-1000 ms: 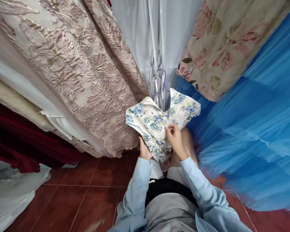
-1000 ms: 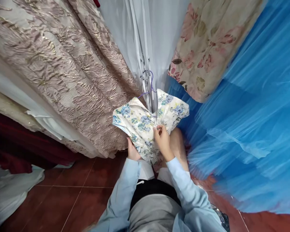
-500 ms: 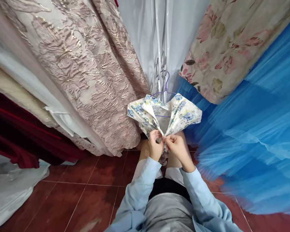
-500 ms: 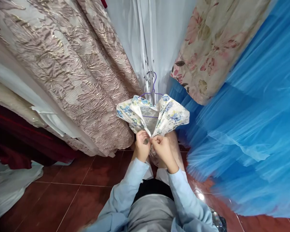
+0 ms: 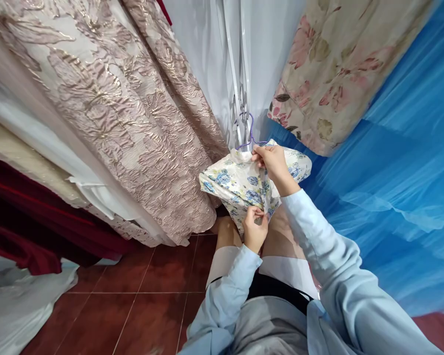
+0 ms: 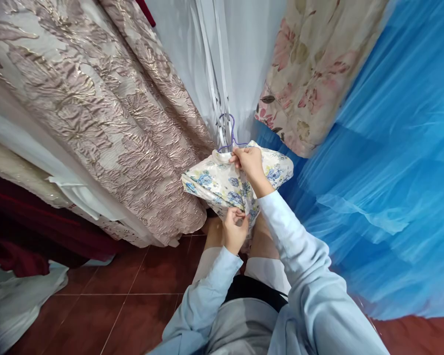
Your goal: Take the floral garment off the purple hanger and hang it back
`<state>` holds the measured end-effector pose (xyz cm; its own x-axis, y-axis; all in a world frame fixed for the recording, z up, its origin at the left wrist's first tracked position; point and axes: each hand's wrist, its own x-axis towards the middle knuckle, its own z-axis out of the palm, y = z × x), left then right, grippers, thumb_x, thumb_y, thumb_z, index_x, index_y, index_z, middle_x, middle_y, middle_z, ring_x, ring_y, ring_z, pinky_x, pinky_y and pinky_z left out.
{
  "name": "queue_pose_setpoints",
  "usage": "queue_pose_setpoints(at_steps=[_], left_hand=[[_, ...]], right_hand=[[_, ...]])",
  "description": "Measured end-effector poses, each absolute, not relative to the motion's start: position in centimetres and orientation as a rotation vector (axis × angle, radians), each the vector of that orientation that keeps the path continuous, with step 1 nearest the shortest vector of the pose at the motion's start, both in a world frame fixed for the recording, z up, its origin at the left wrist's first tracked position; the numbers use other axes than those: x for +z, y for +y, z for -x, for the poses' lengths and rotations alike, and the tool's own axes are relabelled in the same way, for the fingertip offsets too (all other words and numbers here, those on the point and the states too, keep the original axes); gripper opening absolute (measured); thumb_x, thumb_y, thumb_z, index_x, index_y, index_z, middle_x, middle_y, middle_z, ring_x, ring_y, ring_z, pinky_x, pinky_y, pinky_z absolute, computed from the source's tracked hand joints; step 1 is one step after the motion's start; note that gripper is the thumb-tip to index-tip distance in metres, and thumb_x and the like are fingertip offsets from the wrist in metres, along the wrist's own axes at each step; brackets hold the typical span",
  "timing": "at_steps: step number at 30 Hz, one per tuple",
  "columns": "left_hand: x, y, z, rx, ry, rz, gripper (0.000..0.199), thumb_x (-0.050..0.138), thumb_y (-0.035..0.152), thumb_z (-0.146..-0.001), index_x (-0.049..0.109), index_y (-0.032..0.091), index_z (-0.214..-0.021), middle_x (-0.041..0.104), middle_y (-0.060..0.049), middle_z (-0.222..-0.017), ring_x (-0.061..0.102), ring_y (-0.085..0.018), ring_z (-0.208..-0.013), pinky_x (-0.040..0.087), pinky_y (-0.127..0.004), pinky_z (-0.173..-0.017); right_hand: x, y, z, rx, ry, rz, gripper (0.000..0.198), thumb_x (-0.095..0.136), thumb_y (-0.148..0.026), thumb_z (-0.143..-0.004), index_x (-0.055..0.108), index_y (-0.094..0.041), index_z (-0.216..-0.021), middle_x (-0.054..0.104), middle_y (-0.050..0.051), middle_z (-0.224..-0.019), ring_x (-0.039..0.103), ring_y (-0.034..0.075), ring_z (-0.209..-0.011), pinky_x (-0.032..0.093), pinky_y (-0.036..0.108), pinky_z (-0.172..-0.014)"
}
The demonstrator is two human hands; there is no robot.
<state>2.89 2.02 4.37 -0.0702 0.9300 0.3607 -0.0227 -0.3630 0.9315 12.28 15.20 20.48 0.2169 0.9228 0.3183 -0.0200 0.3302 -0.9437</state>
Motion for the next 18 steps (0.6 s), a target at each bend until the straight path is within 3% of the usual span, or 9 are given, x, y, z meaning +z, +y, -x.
queue_pose_setpoints(at_steps=[5,8,11,13,18], left_hand=[[9.1,5.1,-1.0,1.680,0.954,-1.504,0.034,0.060,0.043,-0.098,0.054,0.021,-0.124,0.066,-0.009,-0.100,0.067,-0.019,-0.090,0.055,-0.031,-0.082],[14.3,9.2,1.0,1.694,0.913,-1.714,0.043,0.048,0.047,-0.104,0.049,0.023,-0.139,0.063,-0.003,-0.088,0.060,-0.014,-0.068,0.051,-0.027,-0.070],[18.1,12.9,2.1,1.509,0.873,-2.157,0.028,0.051,0.044,-0.103,0.064,0.020,-0.113,0.063,-0.002,-0.079,0.060,-0.015,-0.067,0.048,-0.027,-0.070],[19.1,14.2,2.1,1.464,0.880,-2.349,0.028,0.048,0.040,-0.105,0.064,0.019,-0.095,0.062,-0.002,-0.074,0.061,-0.017,-0.069,0.047,-0.027,-0.070],[19.3,14.4,1.9,1.649,0.946,-2.392,0.027,0.046,0.036,-0.106,0.061,0.020,-0.090,0.062,-0.002,-0.073,0.063,-0.017,-0.071,0.047,-0.028,-0.073]], right_hand=[[20.7,12.0,-12.8,0.888,-1.218,1.056,0.029,0.067,-0.039,-0.089,0.063,-0.016,-0.071,0.065,0.002,-0.054,0.044,0.010,-0.036,0.029,0.023,-0.037],[20.0,10.6,-12.8,0.866,-1.263,1.049,0.028,0.064,-0.040,-0.090,0.061,-0.017,-0.073,0.064,0.001,-0.053,0.045,0.011,-0.038,0.032,0.024,-0.040],[19.4,10.3,-12.7,0.814,-1.323,1.019,0.029,0.063,-0.043,-0.091,0.060,-0.018,-0.076,0.063,0.000,-0.054,0.047,0.011,-0.041,0.036,0.024,-0.045],[19.0,10.5,-12.6,0.779,-1.339,1.027,0.032,0.063,-0.048,-0.091,0.059,-0.019,-0.076,0.062,-0.001,-0.054,0.049,0.011,-0.044,0.038,0.025,-0.048],[16.6,10.9,-11.3,0.693,-1.333,1.054,0.033,0.058,-0.050,-0.093,0.055,-0.022,-0.075,0.057,-0.002,-0.053,0.051,0.014,-0.048,0.040,0.026,-0.053]])
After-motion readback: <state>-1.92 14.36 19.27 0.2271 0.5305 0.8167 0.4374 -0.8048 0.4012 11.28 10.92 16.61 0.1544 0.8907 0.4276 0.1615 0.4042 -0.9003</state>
